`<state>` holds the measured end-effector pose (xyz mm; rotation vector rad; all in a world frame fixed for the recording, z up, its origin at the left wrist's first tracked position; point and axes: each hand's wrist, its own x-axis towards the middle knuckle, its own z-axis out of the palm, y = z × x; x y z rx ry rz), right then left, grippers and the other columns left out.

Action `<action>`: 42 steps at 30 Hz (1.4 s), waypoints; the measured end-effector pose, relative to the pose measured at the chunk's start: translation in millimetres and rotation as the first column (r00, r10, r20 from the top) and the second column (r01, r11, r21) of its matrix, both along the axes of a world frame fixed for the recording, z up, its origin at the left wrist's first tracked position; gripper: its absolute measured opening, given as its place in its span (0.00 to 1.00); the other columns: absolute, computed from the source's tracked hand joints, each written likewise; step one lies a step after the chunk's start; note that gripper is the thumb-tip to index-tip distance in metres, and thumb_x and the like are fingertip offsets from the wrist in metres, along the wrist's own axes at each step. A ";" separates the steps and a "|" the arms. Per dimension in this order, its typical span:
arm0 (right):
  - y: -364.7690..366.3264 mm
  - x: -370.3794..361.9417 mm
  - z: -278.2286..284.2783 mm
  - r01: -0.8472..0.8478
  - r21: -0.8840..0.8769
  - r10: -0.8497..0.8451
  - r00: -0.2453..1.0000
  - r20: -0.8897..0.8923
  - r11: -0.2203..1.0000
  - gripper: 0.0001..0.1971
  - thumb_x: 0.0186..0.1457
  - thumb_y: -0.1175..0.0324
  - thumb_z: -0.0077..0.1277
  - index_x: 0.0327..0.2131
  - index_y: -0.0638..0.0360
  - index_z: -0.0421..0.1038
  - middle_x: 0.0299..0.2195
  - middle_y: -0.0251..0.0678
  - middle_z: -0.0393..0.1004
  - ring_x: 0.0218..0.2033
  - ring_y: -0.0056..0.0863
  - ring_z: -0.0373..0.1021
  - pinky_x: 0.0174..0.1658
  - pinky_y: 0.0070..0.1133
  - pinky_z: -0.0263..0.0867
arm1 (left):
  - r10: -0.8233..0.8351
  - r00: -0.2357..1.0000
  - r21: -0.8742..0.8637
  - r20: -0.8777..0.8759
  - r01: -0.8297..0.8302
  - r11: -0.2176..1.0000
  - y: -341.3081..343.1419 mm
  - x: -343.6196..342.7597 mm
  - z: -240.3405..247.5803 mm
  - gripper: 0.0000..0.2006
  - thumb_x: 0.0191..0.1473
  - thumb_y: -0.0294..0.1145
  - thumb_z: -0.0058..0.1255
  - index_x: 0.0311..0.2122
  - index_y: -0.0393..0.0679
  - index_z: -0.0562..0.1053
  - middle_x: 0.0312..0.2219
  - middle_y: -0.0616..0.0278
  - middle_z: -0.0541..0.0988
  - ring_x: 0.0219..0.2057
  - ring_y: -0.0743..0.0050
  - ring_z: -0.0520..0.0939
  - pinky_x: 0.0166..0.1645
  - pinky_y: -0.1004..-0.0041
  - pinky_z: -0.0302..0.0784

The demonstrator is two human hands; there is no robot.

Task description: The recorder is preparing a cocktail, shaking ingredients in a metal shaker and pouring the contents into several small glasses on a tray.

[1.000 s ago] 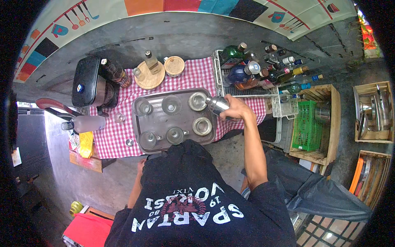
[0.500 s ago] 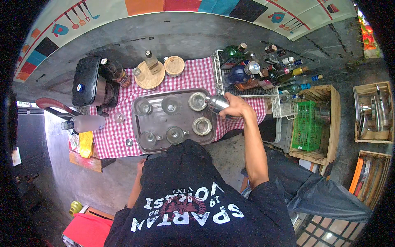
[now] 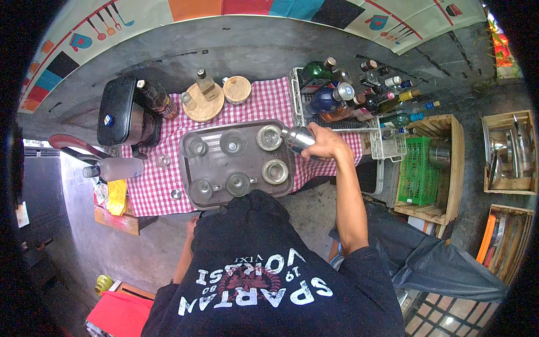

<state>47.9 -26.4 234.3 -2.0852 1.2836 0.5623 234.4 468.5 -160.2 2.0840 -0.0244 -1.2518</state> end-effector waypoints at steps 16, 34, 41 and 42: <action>-1.5 9.3 1.1 -0.055 0.009 0.056 0.996 -0.068 0.998 0.39 0.21 0.62 0.60 0.45 0.66 0.62 0.37 0.49 0.72 0.38 0.42 0.70 0.42 0.27 0.65 | 0.069 0.996 -0.072 -0.050 -0.072 0.995 7.6 -2.1 -10.1 0.12 0.49 0.35 0.49 0.35 0.38 0.75 0.28 0.60 0.80 0.31 0.75 0.77 0.40 0.75 0.71; -14.0 36.5 -38.6 -0.180 0.044 0.186 0.961 -0.206 0.983 0.40 0.21 0.59 0.61 0.46 0.66 0.63 0.39 0.52 0.71 0.42 0.44 0.69 0.44 0.30 0.65 | 0.112 0.993 -0.133 -0.042 -0.117 0.984 0.2 -1.3 4.9 0.11 0.45 0.29 0.46 0.33 0.36 0.75 0.28 0.60 0.79 0.33 0.73 0.77 0.42 0.76 0.70; -13.4 56.0 -36.6 -0.250 0.069 0.259 0.924 -0.280 0.966 0.42 0.22 0.56 0.62 0.46 0.68 0.63 0.42 0.52 0.70 0.44 0.41 0.68 0.46 0.28 0.65 | 0.101 0.994 -0.116 -0.029 -0.104 0.988 14.8 -2.5 -22.3 0.11 0.45 0.31 0.46 0.34 0.39 0.76 0.29 0.60 0.80 0.33 0.73 0.78 0.42 0.75 0.70; -13.6 59.0 -36.8 -0.252 0.094 0.269 0.908 -0.321 0.963 0.44 0.22 0.55 0.62 0.47 0.69 0.62 0.44 0.50 0.70 0.45 0.39 0.68 0.47 0.27 0.64 | 0.100 0.995 -0.076 -0.027 -0.102 0.992 16.4 -3.1 -25.2 0.11 0.45 0.31 0.47 0.34 0.40 0.77 0.29 0.60 0.80 0.33 0.73 0.78 0.42 0.75 0.71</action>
